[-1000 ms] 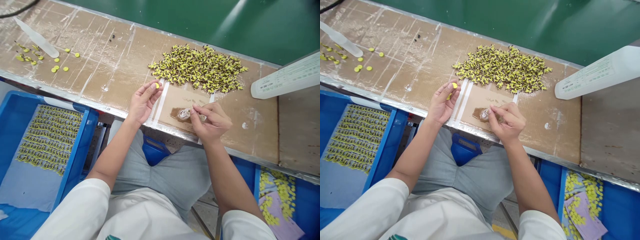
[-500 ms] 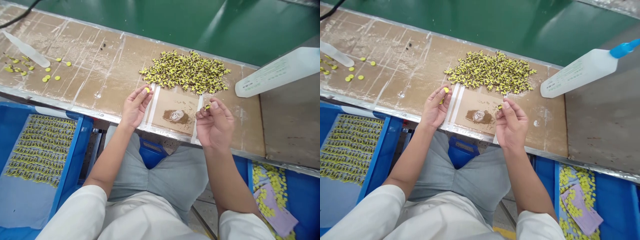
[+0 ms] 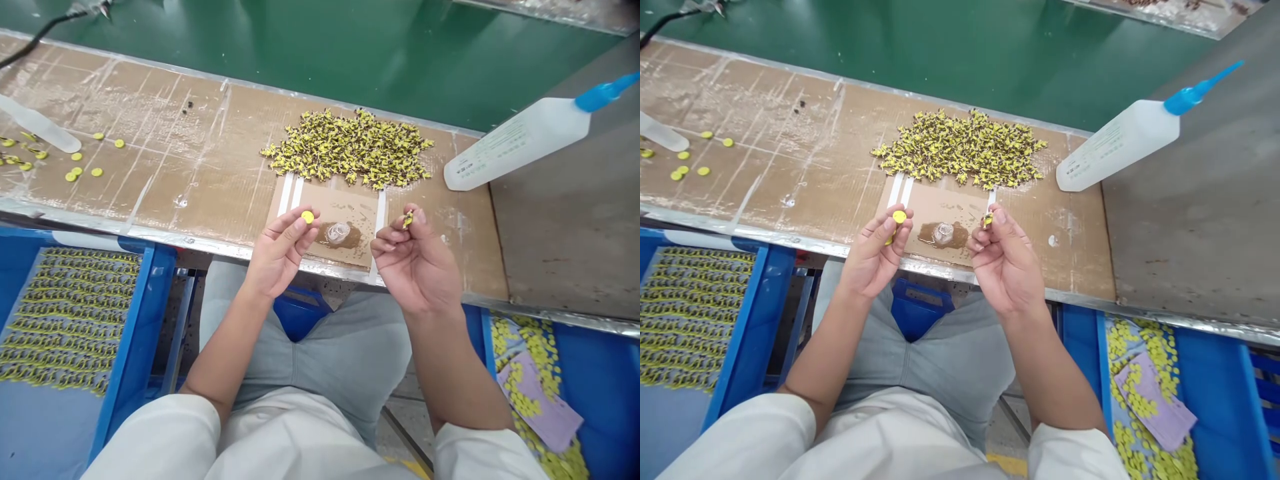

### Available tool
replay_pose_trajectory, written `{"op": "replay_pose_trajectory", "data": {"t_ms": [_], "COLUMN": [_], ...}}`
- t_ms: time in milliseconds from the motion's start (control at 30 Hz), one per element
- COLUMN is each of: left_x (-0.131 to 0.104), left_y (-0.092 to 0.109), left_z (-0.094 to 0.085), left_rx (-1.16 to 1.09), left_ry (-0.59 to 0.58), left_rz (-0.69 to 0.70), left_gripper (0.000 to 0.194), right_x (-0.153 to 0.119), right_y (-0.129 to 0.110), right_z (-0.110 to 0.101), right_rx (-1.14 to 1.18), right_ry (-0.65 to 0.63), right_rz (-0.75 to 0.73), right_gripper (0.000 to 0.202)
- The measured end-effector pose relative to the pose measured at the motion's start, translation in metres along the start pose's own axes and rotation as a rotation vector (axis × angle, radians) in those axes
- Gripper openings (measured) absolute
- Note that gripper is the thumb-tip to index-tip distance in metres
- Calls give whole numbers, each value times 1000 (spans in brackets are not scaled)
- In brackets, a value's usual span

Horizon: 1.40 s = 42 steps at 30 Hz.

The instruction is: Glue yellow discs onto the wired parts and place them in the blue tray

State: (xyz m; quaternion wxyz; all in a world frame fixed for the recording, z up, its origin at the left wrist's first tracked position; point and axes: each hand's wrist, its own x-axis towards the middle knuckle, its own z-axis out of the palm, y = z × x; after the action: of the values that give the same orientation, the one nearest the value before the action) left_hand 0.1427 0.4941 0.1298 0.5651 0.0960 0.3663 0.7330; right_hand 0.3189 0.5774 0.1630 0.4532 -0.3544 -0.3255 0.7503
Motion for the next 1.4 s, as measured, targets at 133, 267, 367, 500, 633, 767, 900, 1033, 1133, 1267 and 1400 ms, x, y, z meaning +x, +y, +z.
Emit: {"op": "replay_pose_trajectory", "data": {"t_ms": [133,267,367,500,633,767,900,1033,1133,1267,1400], "left_x": [-8,-12,-13,-12,-12,-13,-14,-20,-26,-36,-42], "left_y": [2,2,0,-3,-4,-3,-4,-5,-8,-13,-18], "left_z": [-2,-4,-5,-7,-8,-8,-8,-3,4,13,19], "left_rx": [-23,-54,-81,-115,-116,-112,-114,-108,-78,-67,-84], "left_ry": [10,37,54,37,43,48,64,47,16,-47,-84], "left_rz": [16,24,8,-12,-20,-21,-30,-53,-93,-168,-217], "left_gripper": [21,19,15,15,15,15,16,16,18,19,23], "right_x": [0,-3,-6,-9,-10,-12,-14,-17,-23,-34,-42], "right_y": [0,-1,-2,-4,-4,-4,-5,-2,5,16,23], "right_z": [-7,-11,-9,-6,-3,1,6,10,12,18,24], "right_rx": [-39,-181,-252,-338,-294,-79,3,-45,-153,-358,-537], "right_ry": [-34,-112,-114,-102,-120,-95,-63,-28,67,184,148], "right_rz": [-1,23,37,-15,10,136,172,51,-194,-555,-699], "right_gripper": [18,11,13,16,15,13,18,18,19,17,15]}}
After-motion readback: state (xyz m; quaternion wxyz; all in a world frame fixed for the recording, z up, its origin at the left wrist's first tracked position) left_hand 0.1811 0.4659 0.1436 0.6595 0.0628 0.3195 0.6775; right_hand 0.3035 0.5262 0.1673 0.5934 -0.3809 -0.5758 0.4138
